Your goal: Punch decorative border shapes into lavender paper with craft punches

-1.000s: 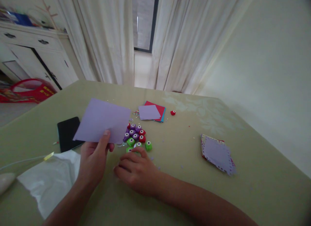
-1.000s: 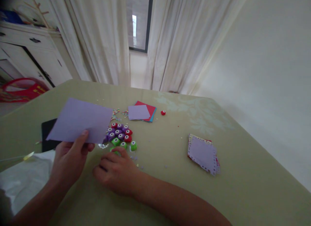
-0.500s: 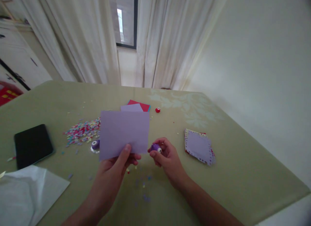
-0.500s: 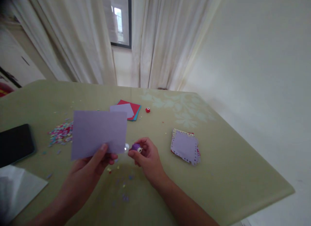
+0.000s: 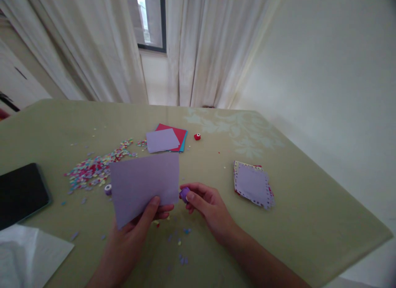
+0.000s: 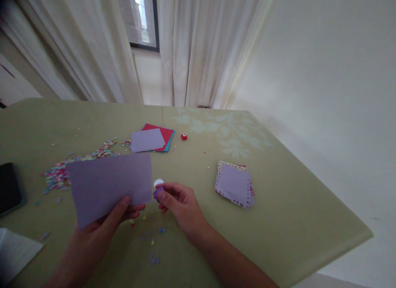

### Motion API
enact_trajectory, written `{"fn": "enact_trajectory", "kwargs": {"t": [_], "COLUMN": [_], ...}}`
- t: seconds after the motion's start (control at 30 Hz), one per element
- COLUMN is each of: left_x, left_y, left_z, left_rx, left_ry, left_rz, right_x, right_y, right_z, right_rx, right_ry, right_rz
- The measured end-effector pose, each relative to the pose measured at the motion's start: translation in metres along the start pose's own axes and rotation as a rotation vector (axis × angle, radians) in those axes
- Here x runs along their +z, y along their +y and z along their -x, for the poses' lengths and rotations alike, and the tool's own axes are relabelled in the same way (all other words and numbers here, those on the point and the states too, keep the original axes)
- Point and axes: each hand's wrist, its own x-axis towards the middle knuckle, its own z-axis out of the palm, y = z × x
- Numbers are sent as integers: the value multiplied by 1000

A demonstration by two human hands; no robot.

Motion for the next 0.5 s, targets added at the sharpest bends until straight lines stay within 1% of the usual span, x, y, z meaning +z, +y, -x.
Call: {"fn": "enact_trajectory", "kwargs": {"t": [0.13,0.3,0.43,0.5], "left_x": [4,3,6,8], "left_y": [6,9,10,10], "left_z": [2,0,5,8], "left_rx": [-6,-33,-13,-7], "left_ry": [7,-11,57,59], "left_rz": [9,37,80,82], "right_x": [1,1,1,1], "right_y": [1,-1,-1,2], "right_z": [1,2,2,2], "right_rx": [-26,-48,-53,-47], "right_ry": [-21,-16,-32,-53], "right_rz": [16,59,75,76]}}
